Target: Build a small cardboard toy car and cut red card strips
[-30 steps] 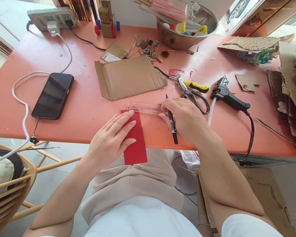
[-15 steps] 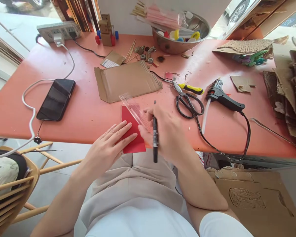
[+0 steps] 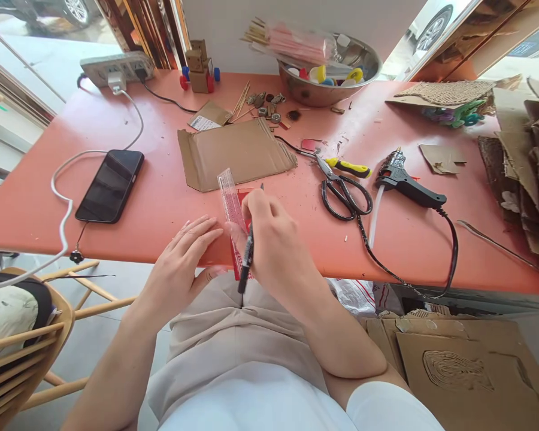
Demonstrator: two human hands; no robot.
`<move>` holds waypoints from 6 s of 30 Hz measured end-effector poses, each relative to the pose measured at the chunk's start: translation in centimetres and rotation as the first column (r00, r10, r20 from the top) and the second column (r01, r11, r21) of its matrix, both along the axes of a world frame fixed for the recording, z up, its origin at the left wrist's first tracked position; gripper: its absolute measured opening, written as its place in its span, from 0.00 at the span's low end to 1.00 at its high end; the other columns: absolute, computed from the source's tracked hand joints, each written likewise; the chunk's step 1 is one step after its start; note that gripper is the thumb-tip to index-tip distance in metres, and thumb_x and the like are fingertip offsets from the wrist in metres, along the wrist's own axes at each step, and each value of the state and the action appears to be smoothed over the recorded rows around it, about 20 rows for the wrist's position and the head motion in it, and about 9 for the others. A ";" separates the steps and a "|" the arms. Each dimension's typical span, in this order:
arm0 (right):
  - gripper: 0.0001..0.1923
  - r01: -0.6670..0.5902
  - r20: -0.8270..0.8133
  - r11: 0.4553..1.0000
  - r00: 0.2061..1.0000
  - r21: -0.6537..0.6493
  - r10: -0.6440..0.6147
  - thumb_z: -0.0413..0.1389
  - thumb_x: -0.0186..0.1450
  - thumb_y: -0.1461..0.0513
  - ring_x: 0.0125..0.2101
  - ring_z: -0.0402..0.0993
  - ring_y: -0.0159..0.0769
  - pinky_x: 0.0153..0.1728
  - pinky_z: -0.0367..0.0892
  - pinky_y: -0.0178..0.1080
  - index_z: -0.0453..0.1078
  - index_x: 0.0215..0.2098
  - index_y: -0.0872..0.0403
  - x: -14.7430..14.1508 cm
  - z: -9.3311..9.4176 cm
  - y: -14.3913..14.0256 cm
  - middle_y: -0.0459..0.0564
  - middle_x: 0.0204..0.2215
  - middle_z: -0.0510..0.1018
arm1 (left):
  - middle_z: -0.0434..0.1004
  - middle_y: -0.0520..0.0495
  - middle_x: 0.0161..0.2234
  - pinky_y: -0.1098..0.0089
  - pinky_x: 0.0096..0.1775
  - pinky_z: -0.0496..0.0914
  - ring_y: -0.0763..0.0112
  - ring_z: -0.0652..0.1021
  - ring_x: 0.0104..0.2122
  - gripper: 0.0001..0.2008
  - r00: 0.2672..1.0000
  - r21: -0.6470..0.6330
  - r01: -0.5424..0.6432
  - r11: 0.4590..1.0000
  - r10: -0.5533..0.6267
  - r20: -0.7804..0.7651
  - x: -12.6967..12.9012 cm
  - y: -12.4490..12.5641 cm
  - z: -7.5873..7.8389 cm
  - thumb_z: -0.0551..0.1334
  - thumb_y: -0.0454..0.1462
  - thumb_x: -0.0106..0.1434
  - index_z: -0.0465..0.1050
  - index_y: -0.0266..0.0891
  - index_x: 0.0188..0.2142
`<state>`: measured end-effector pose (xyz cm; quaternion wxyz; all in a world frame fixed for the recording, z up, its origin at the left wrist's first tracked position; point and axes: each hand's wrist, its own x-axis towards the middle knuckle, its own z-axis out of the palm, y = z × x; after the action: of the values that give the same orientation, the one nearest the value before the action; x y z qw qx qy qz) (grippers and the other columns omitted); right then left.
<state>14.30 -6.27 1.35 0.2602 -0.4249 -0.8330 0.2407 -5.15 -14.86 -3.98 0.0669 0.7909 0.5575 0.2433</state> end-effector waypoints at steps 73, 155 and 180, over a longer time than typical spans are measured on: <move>0.10 -0.262 0.080 0.930 0.965 0.256 0.250 0.53 0.79 0.55 0.65 0.76 0.43 0.66 0.73 0.51 0.66 0.39 0.48 6.1 -4.1 -1.5 0.60 0.60 0.82 | 0.57 0.36 0.77 0.42 0.73 0.60 0.46 0.58 0.76 0.38 0.986 -0.191 0.146 0.971 -0.159 -0.055 -1.5 4.8 1.2 0.57 0.57 0.74 0.58 0.41 0.75; 0.10 -0.273 0.111 0.928 0.961 0.253 0.252 0.53 0.78 0.58 0.66 0.74 0.43 0.68 0.71 0.53 0.70 0.38 0.50 6.0 -4.4 -1.7 0.60 0.63 0.79 | 0.58 0.41 0.77 0.45 0.70 0.66 0.47 0.63 0.75 0.19 0.987 -0.290 0.122 0.949 -0.148 -0.069 -0.8 5.1 3.5 0.59 0.49 0.73 0.78 0.46 0.56; 0.11 -0.252 0.106 0.920 0.967 0.300 0.231 0.51 0.79 0.59 0.64 0.77 0.44 0.66 0.73 0.51 0.67 0.37 0.49 5.9 -4.4 -1.7 0.59 0.61 0.81 | 0.57 0.41 0.77 0.50 0.70 0.66 0.49 0.61 0.76 0.21 0.985 -0.289 0.136 0.948 -0.162 -0.068 -1.2 5.0 3.2 0.58 0.52 0.74 0.77 0.45 0.57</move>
<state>20.16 -7.93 -3.06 0.2636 -0.2805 -0.9148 0.1220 -6.30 -9.88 -0.81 0.1720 0.8232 0.5278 0.1194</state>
